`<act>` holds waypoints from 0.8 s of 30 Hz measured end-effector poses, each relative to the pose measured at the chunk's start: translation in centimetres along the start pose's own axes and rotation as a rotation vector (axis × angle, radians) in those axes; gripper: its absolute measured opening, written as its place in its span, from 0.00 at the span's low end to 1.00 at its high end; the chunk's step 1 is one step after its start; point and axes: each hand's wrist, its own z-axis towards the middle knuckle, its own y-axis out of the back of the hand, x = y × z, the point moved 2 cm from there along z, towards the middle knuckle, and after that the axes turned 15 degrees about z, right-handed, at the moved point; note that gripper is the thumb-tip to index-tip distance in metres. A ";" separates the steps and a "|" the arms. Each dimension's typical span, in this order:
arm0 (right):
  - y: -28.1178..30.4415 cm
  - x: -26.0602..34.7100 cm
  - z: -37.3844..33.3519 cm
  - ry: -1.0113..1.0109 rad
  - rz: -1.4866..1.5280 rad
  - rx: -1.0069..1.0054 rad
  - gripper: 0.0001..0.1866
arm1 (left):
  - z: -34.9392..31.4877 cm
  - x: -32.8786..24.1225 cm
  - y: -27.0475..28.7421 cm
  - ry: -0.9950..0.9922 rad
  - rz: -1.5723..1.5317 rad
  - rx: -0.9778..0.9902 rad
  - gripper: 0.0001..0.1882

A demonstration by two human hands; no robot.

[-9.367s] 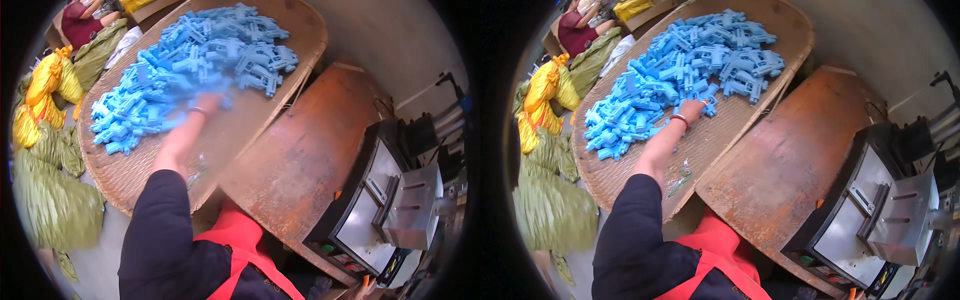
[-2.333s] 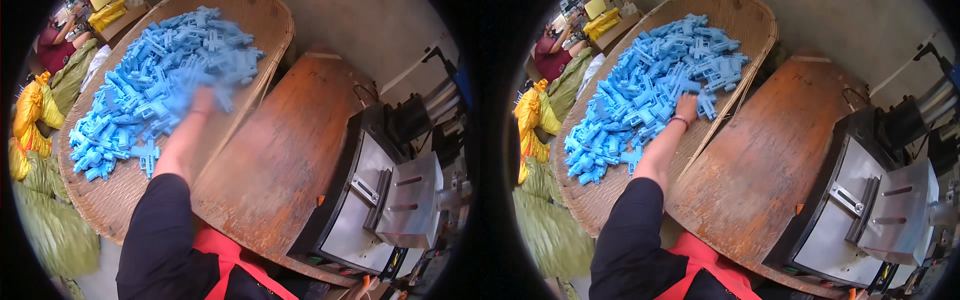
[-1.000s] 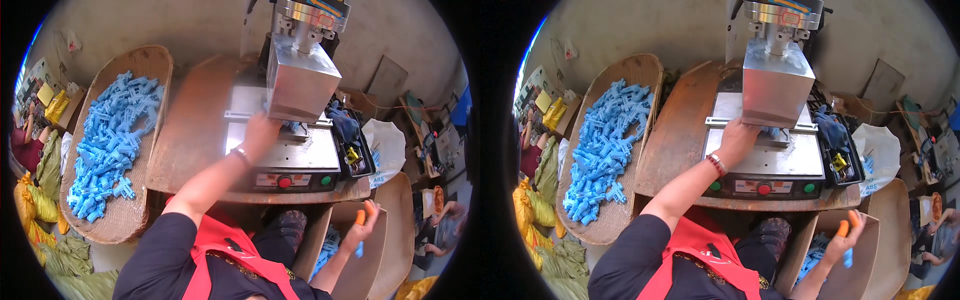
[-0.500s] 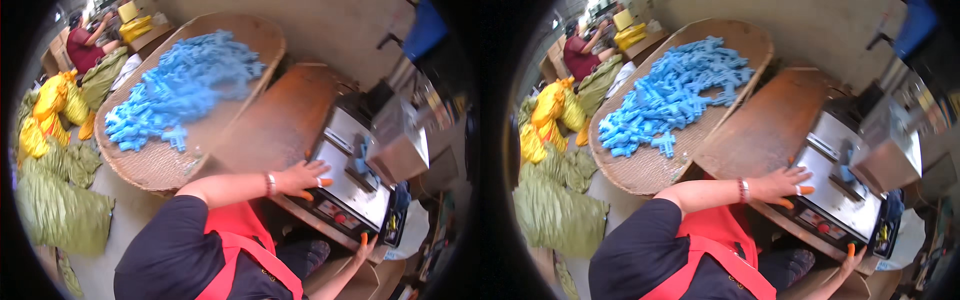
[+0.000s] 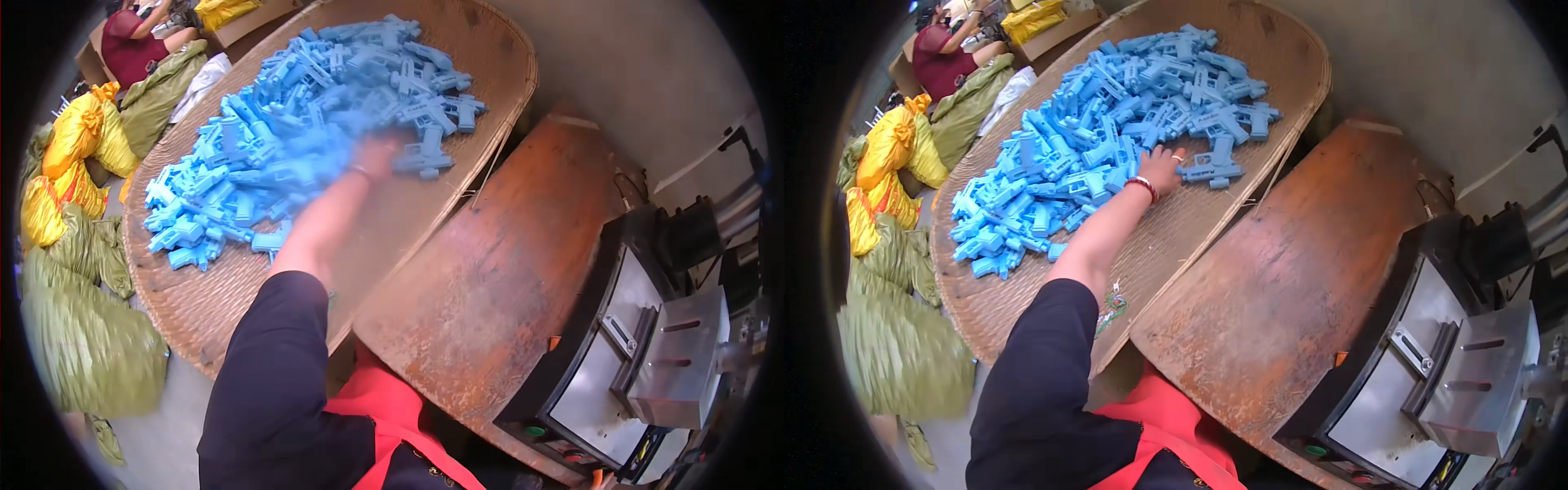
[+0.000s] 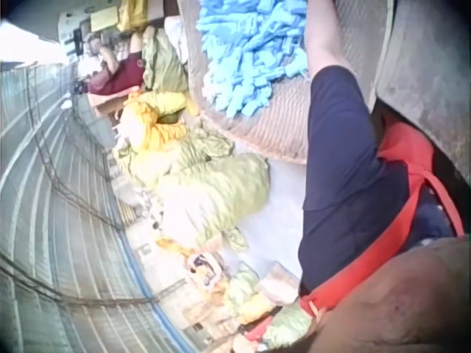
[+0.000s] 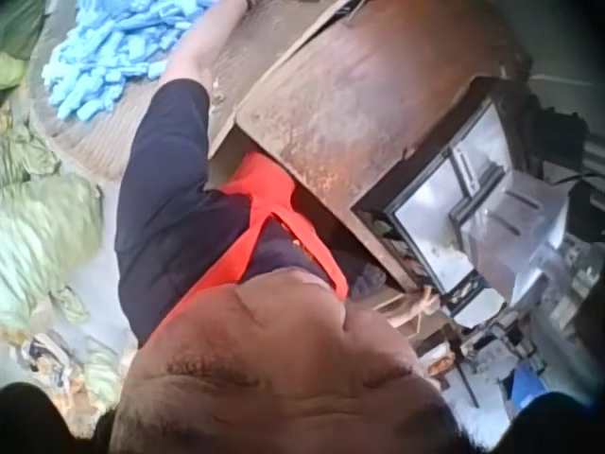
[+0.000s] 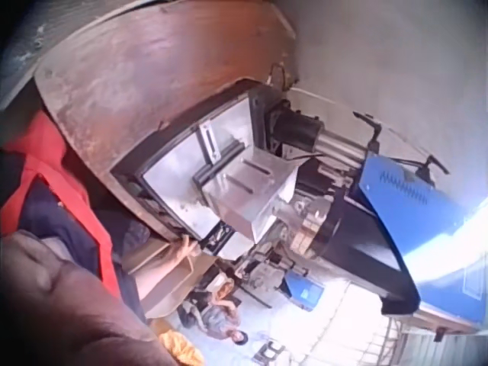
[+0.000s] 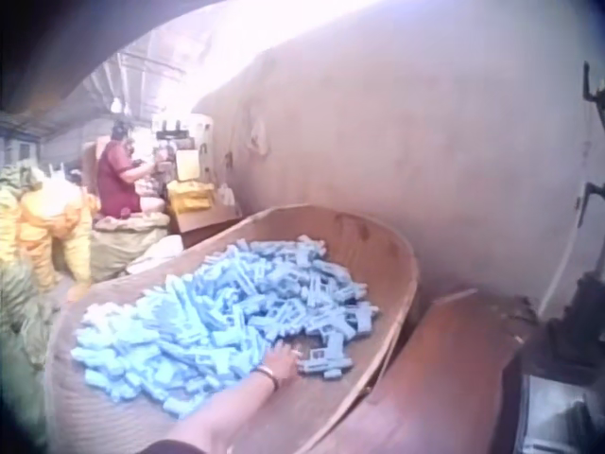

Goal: The person takes toy gun components from a basket, positions them under a press machine, and places the pressed toy guns into a box by hand.

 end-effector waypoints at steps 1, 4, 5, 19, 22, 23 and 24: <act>-0.1 0.1 0.0 -0.002 0.003 -0.003 0.35 | 0.6 0.2 0.3 -0.011 -0.009 0.010 0.22; -0.6 -0.6 0.1 -0.009 0.043 0.007 0.35 | 0.3 1.7 -0.7 -0.004 0.039 0.363 0.29; -0.4 -0.7 0.2 -0.008 0.059 0.016 0.35 | -1.3 2.3 -2.3 0.020 0.001 0.331 0.31; -15.5 10.7 -1.7 0.727 -0.431 0.234 0.21 | -12.4 -20.5 29.7 -0.075 -1.649 0.568 0.28; -19.8 10.3 2.6 0.888 -0.347 0.385 0.20 | -16.8 -27.6 32.8 0.110 -1.725 0.571 0.23; -20.5 10.5 3.3 0.976 -0.360 0.374 0.17 | -17.6 -28.3 31.8 -0.001 -1.640 0.356 0.25; -21.6 11.2 2.8 0.942 -0.328 0.379 0.14 | -18.0 -28.8 29.9 -0.096 -1.537 0.145 0.27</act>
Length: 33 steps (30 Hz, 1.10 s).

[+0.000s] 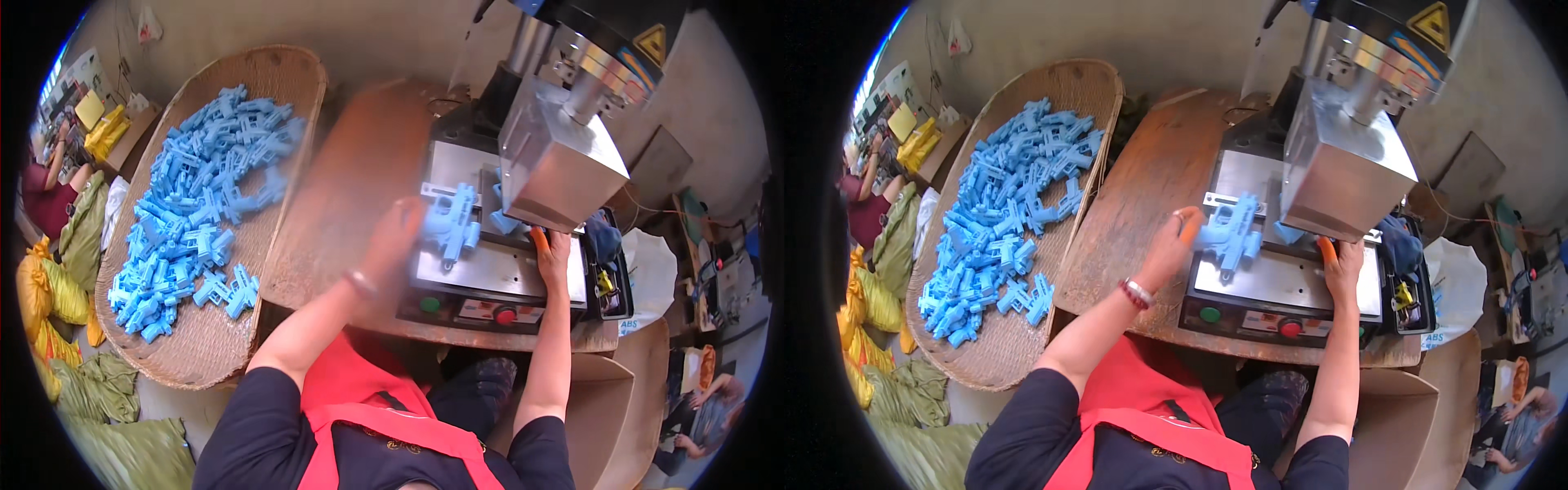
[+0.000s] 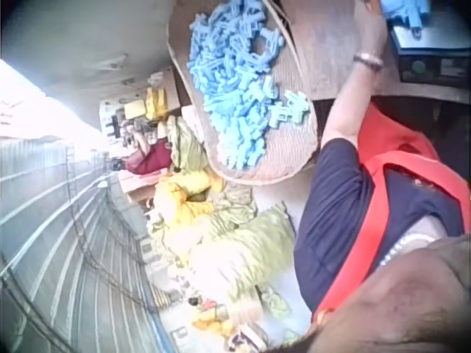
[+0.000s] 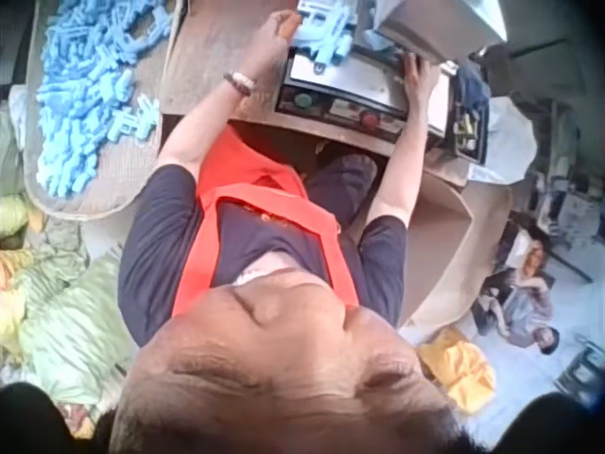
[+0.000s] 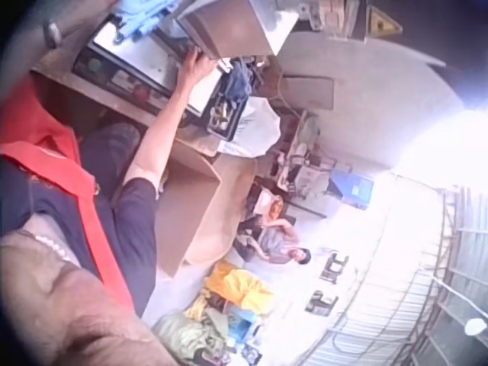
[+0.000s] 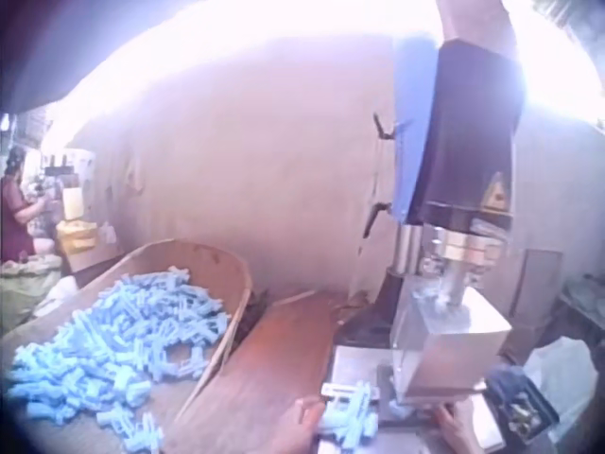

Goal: The person takes toy gun components from a basket, positions them under a press machine, and places the pressed toy guns into a box by hand.

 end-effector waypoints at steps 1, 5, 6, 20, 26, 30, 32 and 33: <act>0.4 -0.9 0.2 0.010 0.064 -0.057 0.13 | -0.7 0.2 -0.4 -0.018 0.004 0.015 0.27; 0.5 -3.7 0.3 -0.106 0.216 -0.112 0.12 | -3.4 -1.0 0.1 -0.687 0.621 0.067 0.29; 1.9 -3.8 -0.4 -0.108 0.211 -0.126 0.12 | -3.9 -1.4 -0.4 -0.697 0.551 0.135 0.30; 19.9 9.2 -21.6 -0.409 -0.205 -0.447 0.16 | 2.4 -7.0 -15.5 -0.847 0.801 -0.150 0.09; 12.8 0.1 -17.3 -0.567 0.148 -0.255 0.28 | -2.5 -4.8 -6.7 -0.680 0.962 0.018 0.28; 15.6 -9.2 -21.7 -0.732 0.168 -0.260 0.32 | -7.1 -0.1 -1.9 -0.906 0.746 0.294 0.39; 15.8 -10.4 -21.0 -0.773 0.046 -0.153 0.33 | -7.5 0.0 -1.5 -0.810 0.804 0.351 0.41; 16.2 -10.4 -20.6 -0.805 0.055 -0.140 0.33 | -7.8 -0.3 -1.1 -0.785 0.802 0.350 0.41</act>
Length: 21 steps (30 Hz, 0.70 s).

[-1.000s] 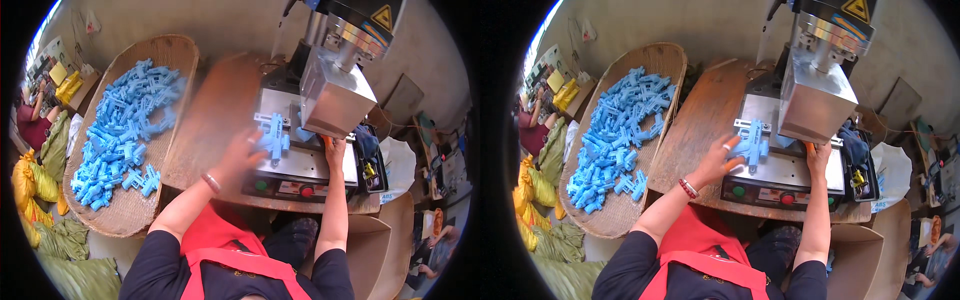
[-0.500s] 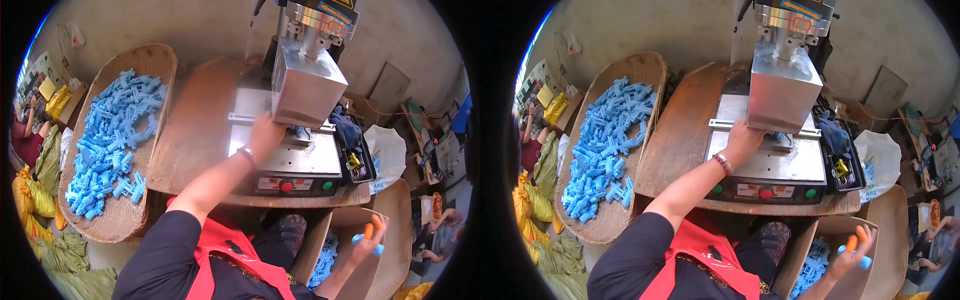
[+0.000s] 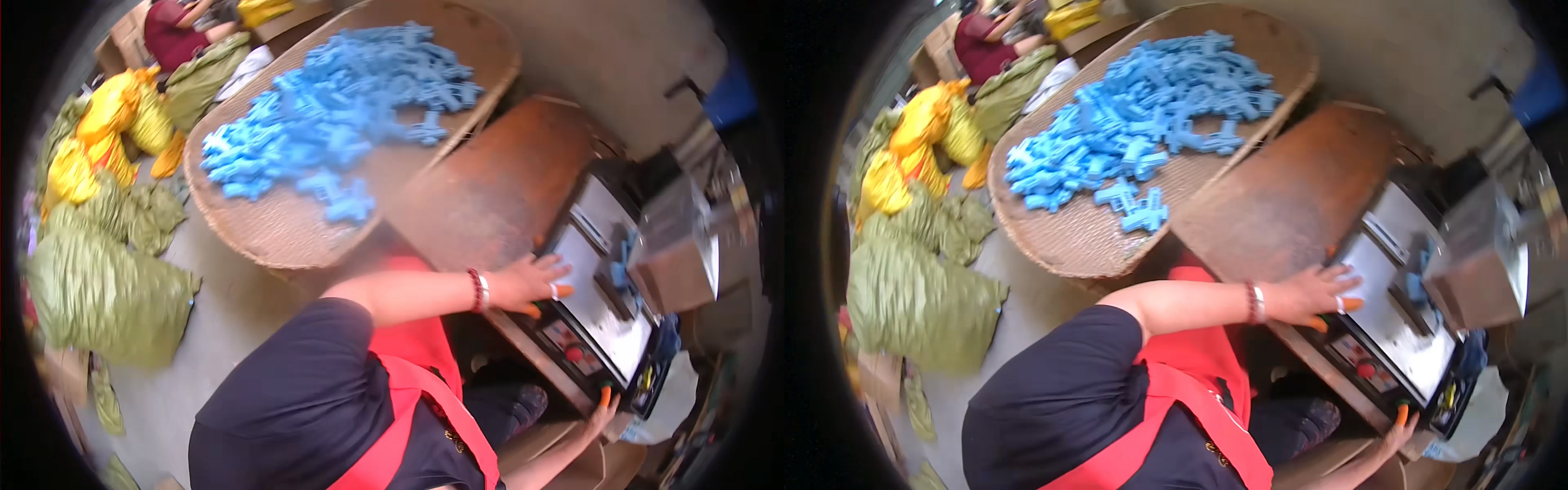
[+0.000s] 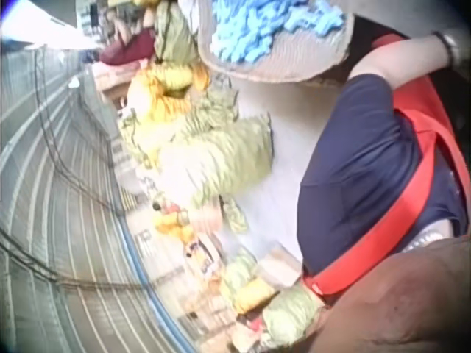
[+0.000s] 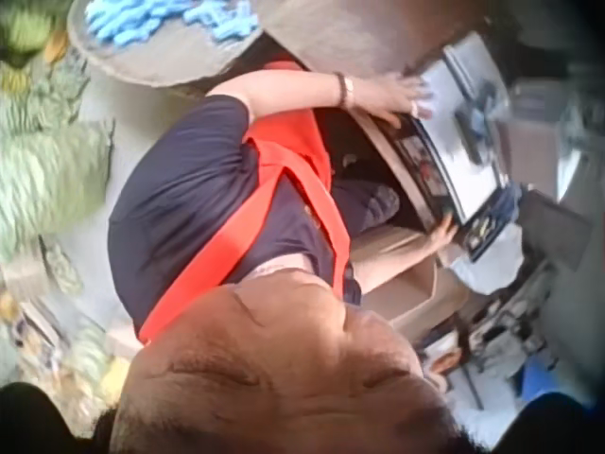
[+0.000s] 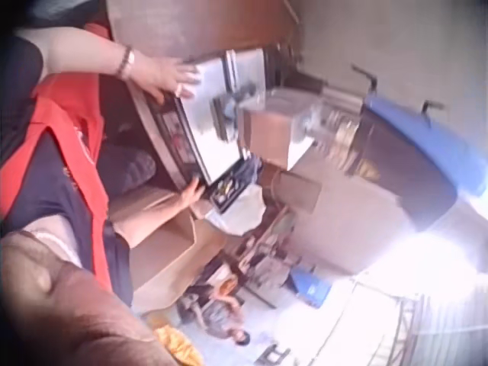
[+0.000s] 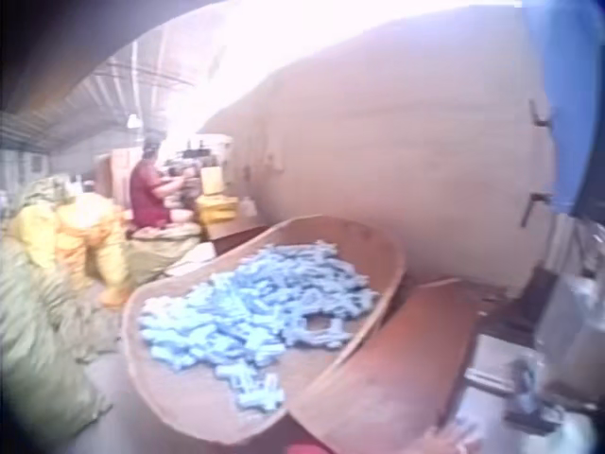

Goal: The person takes toy gun components from a basket, positions them under a press machine, and places the pressed toy guns into a box by hand.

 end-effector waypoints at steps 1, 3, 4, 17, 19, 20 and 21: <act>-0.5 0.7 0.3 -0.033 0.002 0.006 0.33 | -0.4 0.2 0.5 0.014 -0.007 0.005 0.41; -3.7 2.8 -0.3 -0.064 0.211 0.020 0.32 | -2.0 1.7 0.5 0.031 -0.064 -0.004 0.41; -3.9 3.4 -0.6 -0.014 0.176 0.029 0.30 | -3.1 2.8 0.4 0.065 -0.095 -0.139 0.35; -8.2 12.8 -7.5 0.452 -0.057 -0.240 0.21 | -36.1 23.3 -2.9 1.040 0.318 0.315 0.16; -9.7 14.9 -5.8 0.439 0.009 -0.218 0.19 | -35.3 24.7 -1.9 1.088 0.212 0.135 0.14; -10.2 15.8 -4.8 0.419 0.038 -0.169 0.18 | -36.1 26.5 -1.9 1.267 0.067 0.009 0.16; -11.1 16.3 -3.6 0.444 0.100 -0.115 0.17 | -35.7 28.0 -2.1 1.444 -0.086 -0.116 0.18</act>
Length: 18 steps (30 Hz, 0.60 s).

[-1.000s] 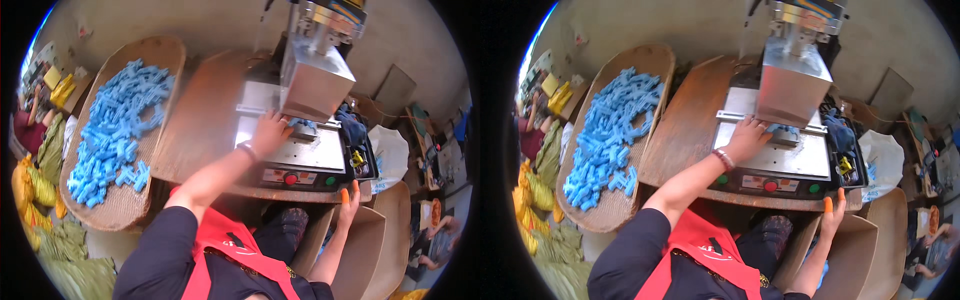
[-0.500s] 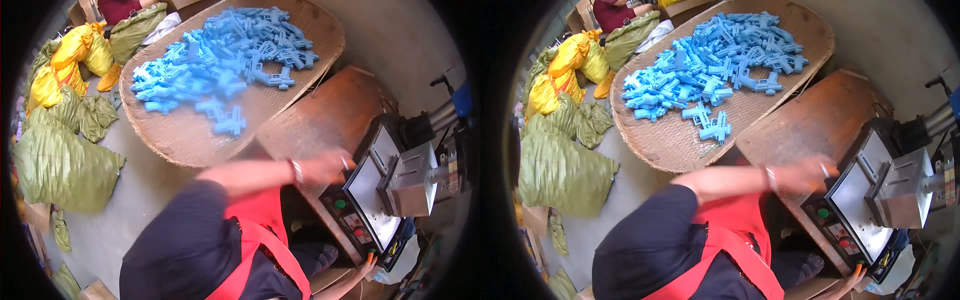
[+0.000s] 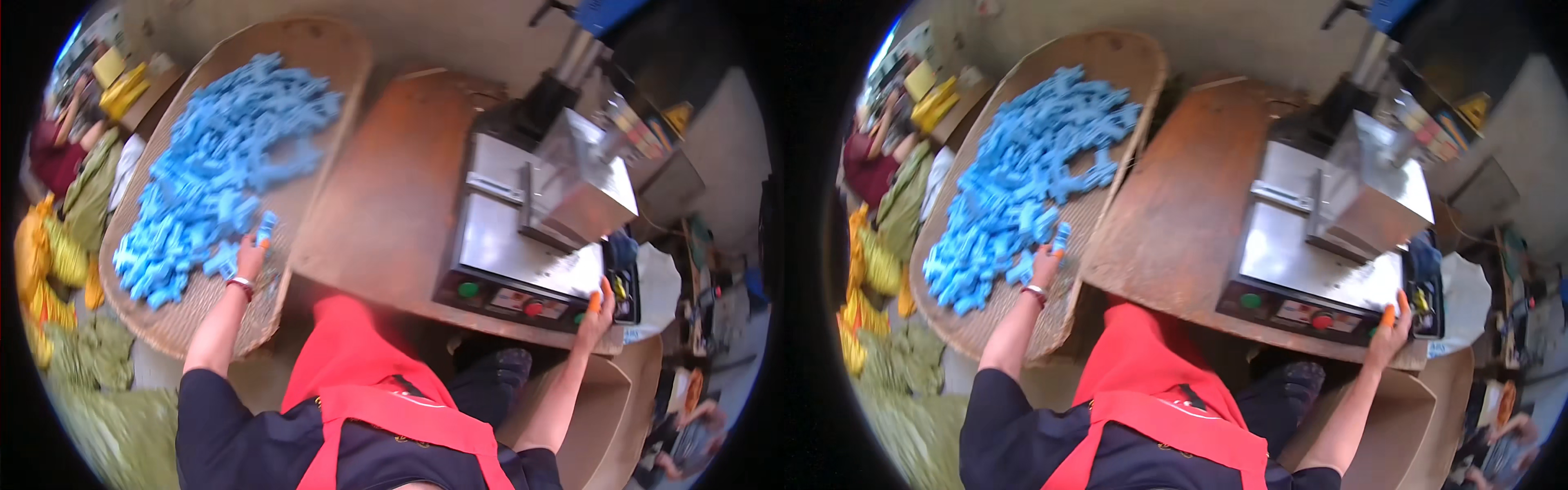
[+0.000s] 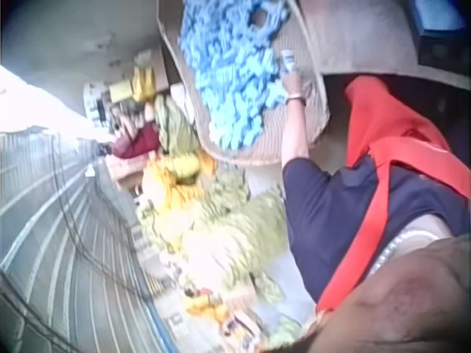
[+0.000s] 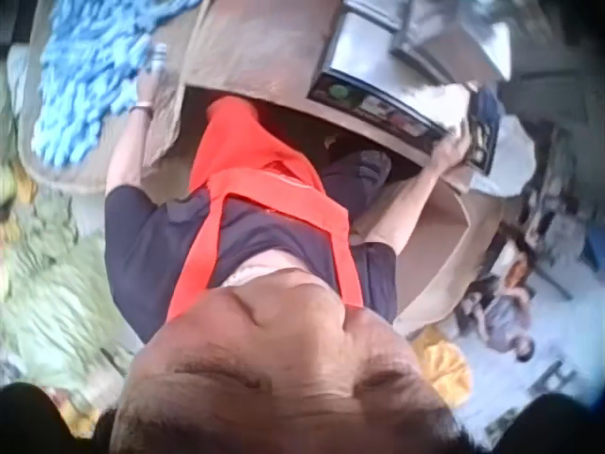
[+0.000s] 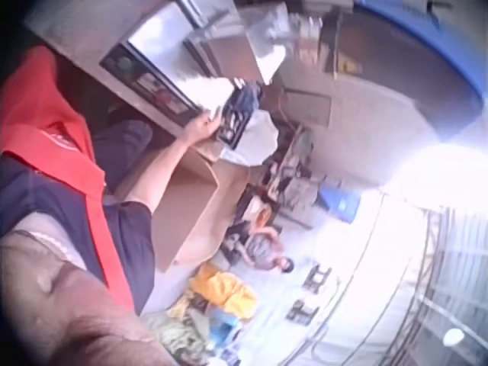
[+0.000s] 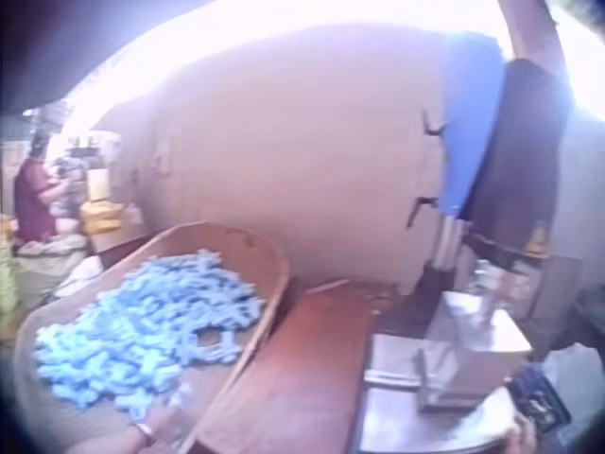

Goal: The person takes toy gun components from a basket, positions them under a press machine, and places the pressed toy guns into a box by hand.

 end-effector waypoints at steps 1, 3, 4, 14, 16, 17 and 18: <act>0.3 -0.4 1.1 0.078 -0.094 0.054 0.16 | -0.1 -5.1 0.0 -0.077 -0.142 -0.022 0.20; -0.1 -1.7 2.7 0.074 -0.101 0.127 0.17 | -6.1 -20.3 4.0 -0.341 -0.440 0.009 0.24; -0.8 -2.0 3.7 0.134 -0.145 0.162 0.17 | -9.4 -26.5 4.8 -0.441 -0.437 0.107 0.22; -8.4 -1.5 9.2 0.399 0.023 0.167 0.13 | -23.3 -41.2 -0.1 -0.992 -0.234 -0.166 0.21; -6.3 -1.1 8.9 0.476 -0.039 -0.088 0.11 | -24.2 -43.9 0.0 -1.120 -0.209 -0.072 0.20; -4.3 0.7 8.3 0.473 -0.124 -0.096 0.10 | -23.6 -45.0 -0.7 -1.175 -0.262 -0.166 0.20; -1.2 2.8 6.9 0.384 -0.125 -0.091 0.09 | -23.2 -46.5 -1.5 -1.173 -0.259 -0.165 0.20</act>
